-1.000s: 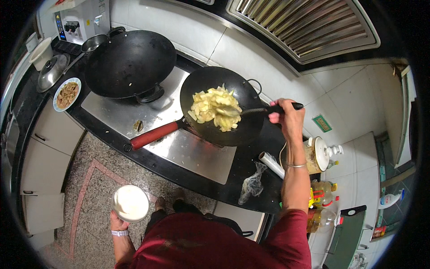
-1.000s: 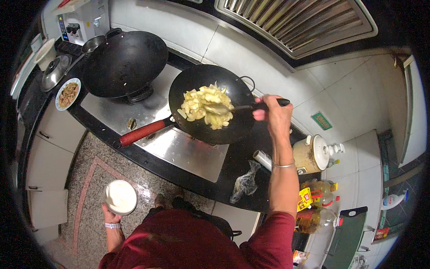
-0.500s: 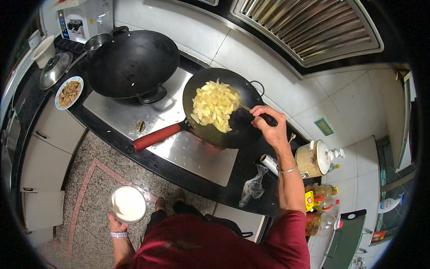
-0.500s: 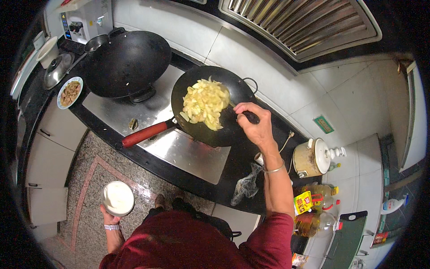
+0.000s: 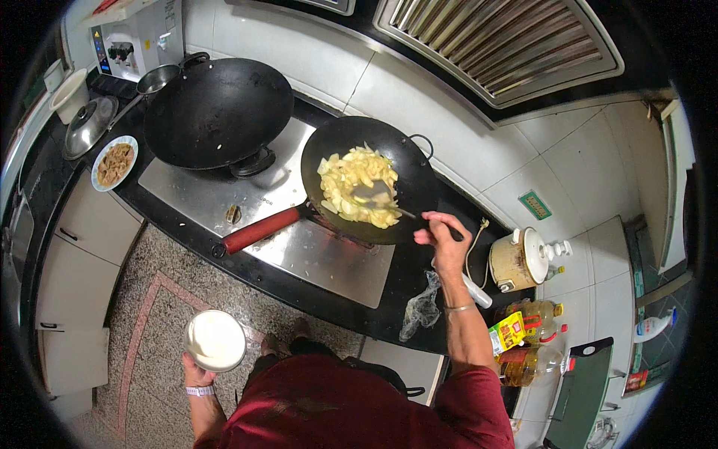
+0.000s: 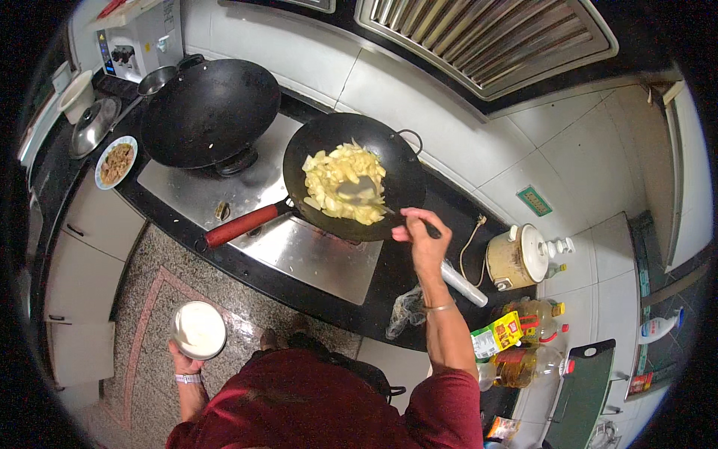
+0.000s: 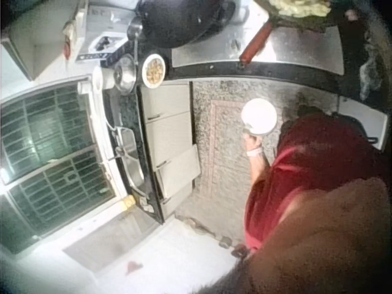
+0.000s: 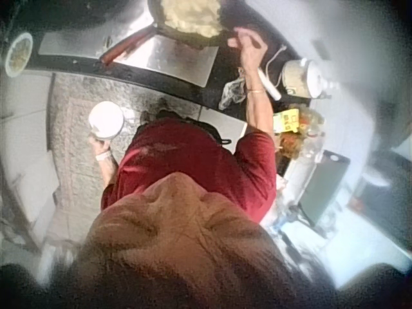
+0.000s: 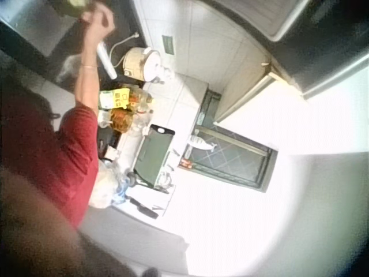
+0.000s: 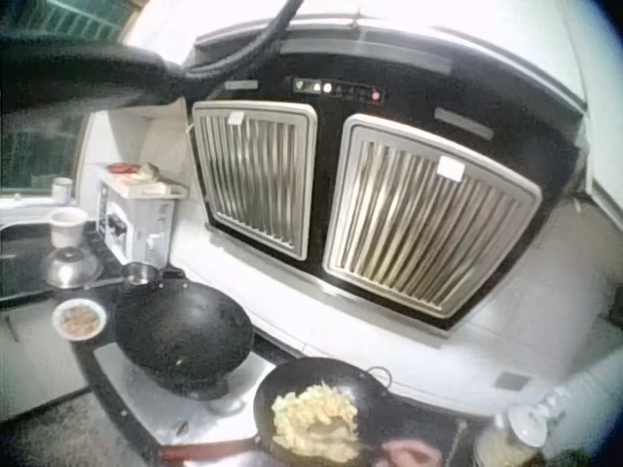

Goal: The person stirs sliced potatoes in a wok using a spatula, pours a milky liquid from a white bowl into the wok, places a lid over the wok on the stove, and stores the empty bowl in the refrigerator.

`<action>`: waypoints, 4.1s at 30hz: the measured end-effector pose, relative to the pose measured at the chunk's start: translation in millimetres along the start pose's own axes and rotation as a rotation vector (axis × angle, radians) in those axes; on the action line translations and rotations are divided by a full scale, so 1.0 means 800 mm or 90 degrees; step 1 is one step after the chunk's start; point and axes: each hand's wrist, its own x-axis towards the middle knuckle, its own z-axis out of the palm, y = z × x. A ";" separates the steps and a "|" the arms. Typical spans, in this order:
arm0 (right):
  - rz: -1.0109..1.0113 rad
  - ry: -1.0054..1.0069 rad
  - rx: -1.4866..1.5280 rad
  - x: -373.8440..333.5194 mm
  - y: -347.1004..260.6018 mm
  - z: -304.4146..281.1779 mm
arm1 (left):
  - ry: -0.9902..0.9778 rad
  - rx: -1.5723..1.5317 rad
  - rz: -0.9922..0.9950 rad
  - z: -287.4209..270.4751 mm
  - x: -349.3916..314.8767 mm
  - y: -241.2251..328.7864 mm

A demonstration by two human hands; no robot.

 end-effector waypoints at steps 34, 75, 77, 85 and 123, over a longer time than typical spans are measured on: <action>0.076 0.023 -0.132 0.017 -0.089 0.004 | 0.111 -0.040 0.044 0.012 -0.014 0.010; 0.035 0.006 -0.016 0.022 -0.017 0.023 | -0.023 -0.083 0.021 -0.029 -0.009 -0.001; 0.030 0.031 -0.083 0.002 -0.040 0.009 | 0.014 -0.109 0.026 -0.021 -0.013 0.001; 0.109 0.047 0.004 -0.028 0.000 0.003 | -0.009 -0.080 -0.018 -0.023 -0.001 0.009; -0.131 0.097 -0.633 -0.105 0.036 0.018 | -0.083 -0.072 -0.018 -0.019 -0.008 0.010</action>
